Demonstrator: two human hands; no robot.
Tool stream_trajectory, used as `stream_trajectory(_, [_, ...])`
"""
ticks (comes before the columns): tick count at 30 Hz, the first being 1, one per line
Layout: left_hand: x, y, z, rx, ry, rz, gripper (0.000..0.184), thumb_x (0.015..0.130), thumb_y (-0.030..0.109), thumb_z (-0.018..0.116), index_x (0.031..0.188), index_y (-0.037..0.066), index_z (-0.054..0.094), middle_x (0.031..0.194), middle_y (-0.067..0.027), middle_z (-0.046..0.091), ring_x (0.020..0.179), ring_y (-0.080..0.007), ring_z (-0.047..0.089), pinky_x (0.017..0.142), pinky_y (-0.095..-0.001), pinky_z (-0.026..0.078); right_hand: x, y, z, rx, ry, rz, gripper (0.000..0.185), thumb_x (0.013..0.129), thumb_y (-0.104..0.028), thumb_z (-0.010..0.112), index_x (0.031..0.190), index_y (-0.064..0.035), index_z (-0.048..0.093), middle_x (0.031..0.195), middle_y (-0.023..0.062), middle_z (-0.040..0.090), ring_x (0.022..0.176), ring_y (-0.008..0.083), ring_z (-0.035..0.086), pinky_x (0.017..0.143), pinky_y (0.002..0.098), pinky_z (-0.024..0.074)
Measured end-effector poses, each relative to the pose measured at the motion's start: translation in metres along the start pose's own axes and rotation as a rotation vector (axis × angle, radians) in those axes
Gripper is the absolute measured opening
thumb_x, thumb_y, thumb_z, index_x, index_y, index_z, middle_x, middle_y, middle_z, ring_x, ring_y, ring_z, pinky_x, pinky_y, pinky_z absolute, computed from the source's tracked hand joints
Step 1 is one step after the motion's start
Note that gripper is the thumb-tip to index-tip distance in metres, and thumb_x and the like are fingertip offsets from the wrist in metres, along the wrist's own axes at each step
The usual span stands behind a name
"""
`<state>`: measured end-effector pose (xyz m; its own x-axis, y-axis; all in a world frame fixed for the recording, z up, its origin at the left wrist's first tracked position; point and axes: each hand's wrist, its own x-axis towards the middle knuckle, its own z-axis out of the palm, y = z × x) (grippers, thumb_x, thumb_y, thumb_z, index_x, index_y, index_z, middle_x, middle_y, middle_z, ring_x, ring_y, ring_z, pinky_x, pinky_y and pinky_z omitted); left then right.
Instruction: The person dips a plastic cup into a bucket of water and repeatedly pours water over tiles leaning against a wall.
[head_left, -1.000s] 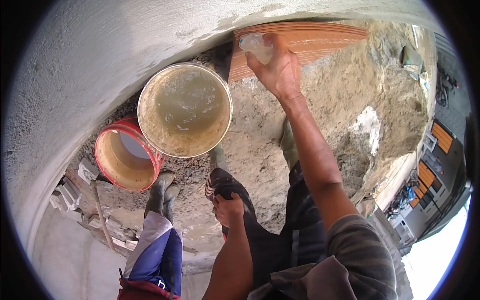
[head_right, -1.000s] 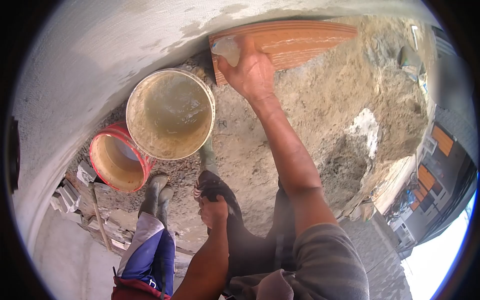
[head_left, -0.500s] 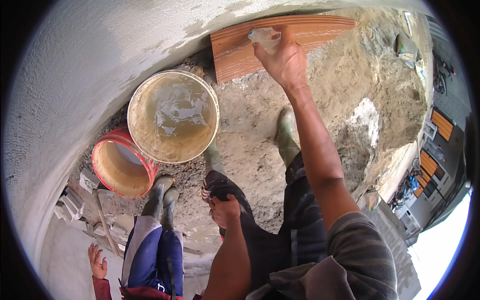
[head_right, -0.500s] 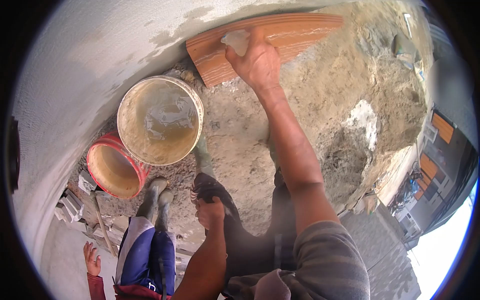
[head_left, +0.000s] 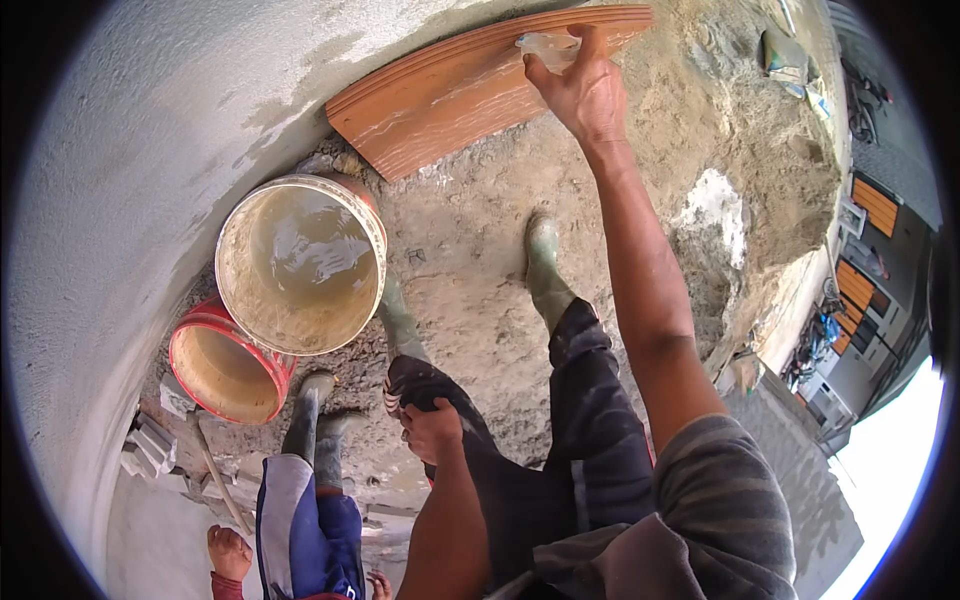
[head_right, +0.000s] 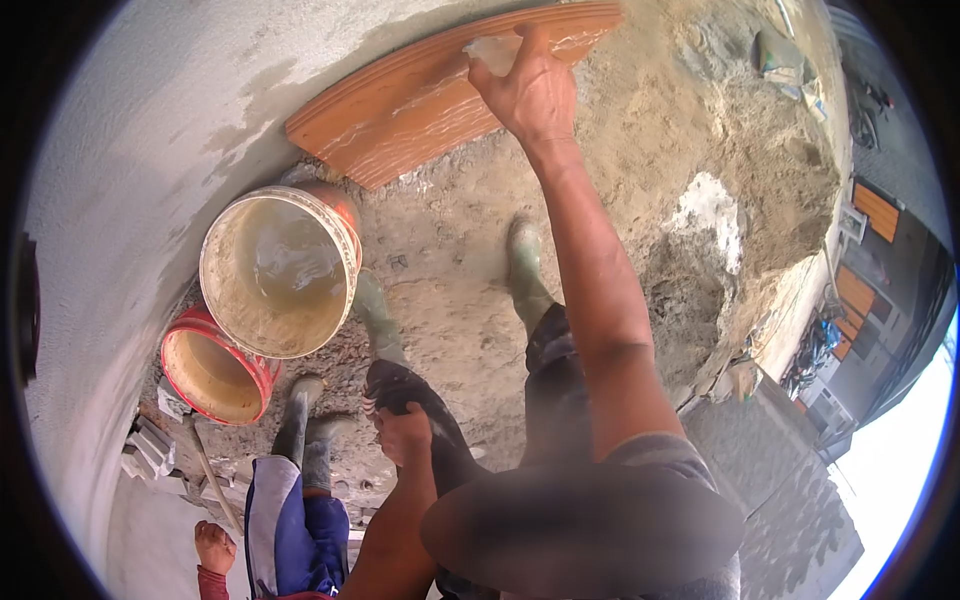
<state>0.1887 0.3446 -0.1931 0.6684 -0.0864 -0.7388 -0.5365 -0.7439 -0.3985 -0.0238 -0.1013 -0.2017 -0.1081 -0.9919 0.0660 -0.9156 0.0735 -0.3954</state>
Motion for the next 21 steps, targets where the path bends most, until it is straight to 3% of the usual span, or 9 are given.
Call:
stream_trajectory(7, [-0.005,0.013,0.001,0.048,-0.033,-0.014,0.066,0.09,0.043,0.06,0.142,0.003,0.053,0.149,-0.0202,0.05,0.123,-0.0417,0.061,0.104,-0.0497,0.051,0.037,0.05,-0.023,-0.076,0.009,0.018,0.074,0.08,-0.047,0.078,0.128,0.0039,0.055,0.096,0.0264,0.073,0.09,0.0386,0.074,0.08,0.0457,0.0592])
stream_trajectory(10, [-0.009,0.018,0.001,0.055,-0.013,-0.021,0.065,0.091,0.043,0.06,0.142,0.002,0.054,0.149,-0.0204,0.051,0.124,-0.0415,0.06,0.105,-0.0499,0.05,0.052,0.073,-0.027,0.037,0.035,0.138,0.071,0.081,-0.04,0.08,0.131,0.0,0.05,0.101,0.0281,0.071,0.1,0.0447,0.069,0.092,0.0514,0.0537])
stream_trajectory(21, [-0.009,0.021,0.004,0.123,-0.001,-0.052,0.065,0.09,0.047,0.061,0.139,0.004,0.056,0.144,-0.018,0.054,0.124,-0.0398,0.06,0.103,-0.0496,0.05,0.108,0.143,-0.061,-0.145,0.009,0.283,0.084,0.076,-0.049,0.083,0.134,0.0033,0.051,0.114,0.034,0.068,0.111,0.0441,0.067,0.093,0.0491,0.0536])
